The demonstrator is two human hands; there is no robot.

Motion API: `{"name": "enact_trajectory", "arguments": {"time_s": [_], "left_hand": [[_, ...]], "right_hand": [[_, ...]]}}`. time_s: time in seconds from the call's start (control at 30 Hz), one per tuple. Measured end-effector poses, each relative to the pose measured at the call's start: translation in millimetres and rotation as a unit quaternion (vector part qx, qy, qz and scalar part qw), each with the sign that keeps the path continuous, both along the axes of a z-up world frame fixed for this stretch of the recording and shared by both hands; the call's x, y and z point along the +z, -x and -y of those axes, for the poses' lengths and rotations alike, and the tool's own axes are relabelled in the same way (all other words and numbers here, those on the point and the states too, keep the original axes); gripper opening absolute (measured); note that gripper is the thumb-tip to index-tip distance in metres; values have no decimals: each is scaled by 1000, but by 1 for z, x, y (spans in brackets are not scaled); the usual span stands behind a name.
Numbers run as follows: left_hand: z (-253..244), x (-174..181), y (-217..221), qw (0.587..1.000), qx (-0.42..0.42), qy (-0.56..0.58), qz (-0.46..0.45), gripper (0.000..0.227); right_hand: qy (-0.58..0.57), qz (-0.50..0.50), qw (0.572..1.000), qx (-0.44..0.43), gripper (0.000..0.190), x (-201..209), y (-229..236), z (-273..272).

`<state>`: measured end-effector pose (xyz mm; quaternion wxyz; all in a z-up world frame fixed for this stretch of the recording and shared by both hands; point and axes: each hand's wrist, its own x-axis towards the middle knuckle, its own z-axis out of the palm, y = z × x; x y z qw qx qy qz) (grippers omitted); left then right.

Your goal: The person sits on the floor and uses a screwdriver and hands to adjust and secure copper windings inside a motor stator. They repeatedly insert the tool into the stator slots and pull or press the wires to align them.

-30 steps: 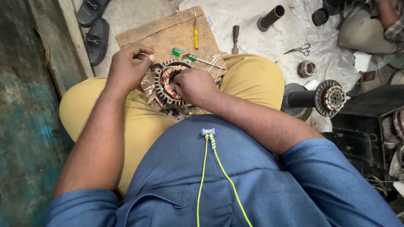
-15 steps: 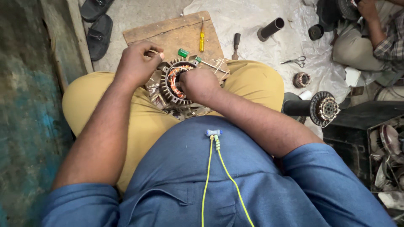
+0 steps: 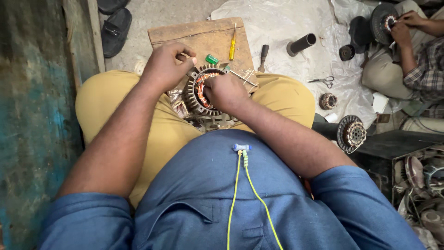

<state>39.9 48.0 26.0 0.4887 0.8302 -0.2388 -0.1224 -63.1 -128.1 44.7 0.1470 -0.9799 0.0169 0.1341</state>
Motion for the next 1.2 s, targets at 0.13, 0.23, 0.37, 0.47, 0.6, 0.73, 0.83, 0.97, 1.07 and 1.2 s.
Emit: {"name": "enact_trajectory", "arguments": {"time_s": [0.13,0.23,0.37,0.47,0.6,0.73,0.83,0.97,1.07,1.2], "left_hand": [[0,-2,1,1000,-5,10,2,22],[-1,-4,1,1000,-2,9,3,21],[0,-3,1,1000,-4,9,6,21],[1,-2,1,1000,-1,-3,-5,22],[1,1,2,1000,-1,-12,-4,22],[1,3,2,1000,1,-25,-18,22],[2,4,2,1000,-1,-21,-15,21],[0,5,2,1000,6,-22,-19,22],[1,6,2,999,11,-36,-28,22],[2,6,2,998,24,-58,-21,22]], "right_hand": [[-27,-2,999,32,21,3,0,4],[-50,-4,999,17,21,4,1,6],[-33,-11,999,-5,20,4,2,4],[-19,0,1000,3,20,3,2,3],[7,19,1000,15,18,1,2,1],[46,13,999,19,16,-3,3,-1],[16,50,999,3,17,-3,7,0],[-26,80,996,3,19,-2,10,2],[-33,95,994,41,21,-2,12,5],[-8,102,994,41,18,-4,14,5]]}}
